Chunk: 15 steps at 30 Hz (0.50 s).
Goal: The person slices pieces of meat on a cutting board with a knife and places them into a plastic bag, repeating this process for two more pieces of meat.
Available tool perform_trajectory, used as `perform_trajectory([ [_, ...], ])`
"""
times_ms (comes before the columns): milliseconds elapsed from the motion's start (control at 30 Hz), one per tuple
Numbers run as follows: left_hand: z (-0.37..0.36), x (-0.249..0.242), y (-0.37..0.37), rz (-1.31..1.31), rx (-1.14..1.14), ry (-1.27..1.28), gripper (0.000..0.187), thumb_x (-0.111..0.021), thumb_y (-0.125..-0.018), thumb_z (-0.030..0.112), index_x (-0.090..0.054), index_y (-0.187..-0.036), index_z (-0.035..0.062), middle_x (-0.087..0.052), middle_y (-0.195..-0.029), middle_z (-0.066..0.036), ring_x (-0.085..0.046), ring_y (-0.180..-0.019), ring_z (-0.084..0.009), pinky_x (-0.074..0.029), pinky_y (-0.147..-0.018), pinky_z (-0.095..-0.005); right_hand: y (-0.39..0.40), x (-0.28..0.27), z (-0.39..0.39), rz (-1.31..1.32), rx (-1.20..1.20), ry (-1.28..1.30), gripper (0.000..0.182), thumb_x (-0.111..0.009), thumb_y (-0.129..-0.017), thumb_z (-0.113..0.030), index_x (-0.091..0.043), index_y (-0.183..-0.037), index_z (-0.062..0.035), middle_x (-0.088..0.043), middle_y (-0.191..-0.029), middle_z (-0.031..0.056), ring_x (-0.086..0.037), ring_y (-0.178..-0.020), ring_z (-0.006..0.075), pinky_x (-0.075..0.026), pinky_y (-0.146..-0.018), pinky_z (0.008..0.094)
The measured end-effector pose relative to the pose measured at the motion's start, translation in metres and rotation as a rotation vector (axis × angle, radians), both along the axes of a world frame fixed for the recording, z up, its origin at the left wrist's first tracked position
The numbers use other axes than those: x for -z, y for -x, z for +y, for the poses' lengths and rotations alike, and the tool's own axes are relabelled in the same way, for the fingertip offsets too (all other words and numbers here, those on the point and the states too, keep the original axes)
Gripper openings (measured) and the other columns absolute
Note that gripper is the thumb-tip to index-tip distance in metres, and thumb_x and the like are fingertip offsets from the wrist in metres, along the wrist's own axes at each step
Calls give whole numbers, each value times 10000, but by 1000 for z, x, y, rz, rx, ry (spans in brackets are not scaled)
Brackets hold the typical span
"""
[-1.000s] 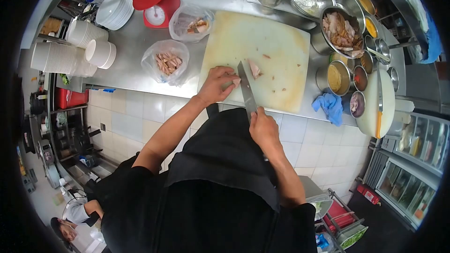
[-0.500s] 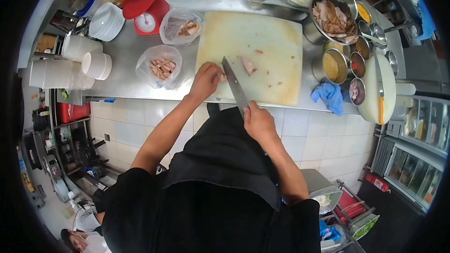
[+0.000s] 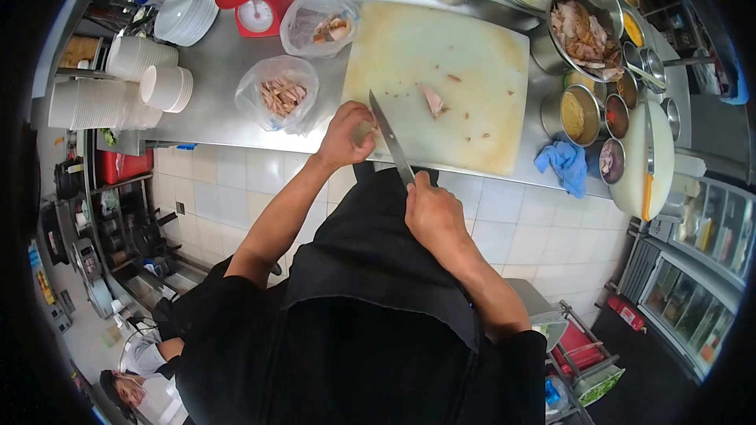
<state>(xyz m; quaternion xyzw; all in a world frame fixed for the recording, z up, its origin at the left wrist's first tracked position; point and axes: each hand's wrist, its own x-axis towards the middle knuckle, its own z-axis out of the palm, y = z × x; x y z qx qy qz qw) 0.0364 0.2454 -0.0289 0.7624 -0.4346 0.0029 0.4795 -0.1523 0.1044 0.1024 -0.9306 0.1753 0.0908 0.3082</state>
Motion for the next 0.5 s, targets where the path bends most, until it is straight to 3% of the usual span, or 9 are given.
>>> perform_trajectory([
  [267,-3,7,-3,-44,16,25,199,-699,-661,43,-618,-840,74,-605,-945,-97,-587,-904,-301,-493,-796,-386,-13,-8,12,132,-21,-14,154,-482,-964,-143,-449,-919,1,-615,-625,232,-632,-615,440,-509,-583,537],
  [500,-3,7,-6,-18,41,46,183,-701,-670,38,-615,-828,72,-613,-910,-99,-591,-889,-303,-499,-774,-380,-44,-1,29,232,-16,21,170,-485,-861,-34,-470,-995,70,-650,-709,265,-662,-708,450,-531,-699,540],
])
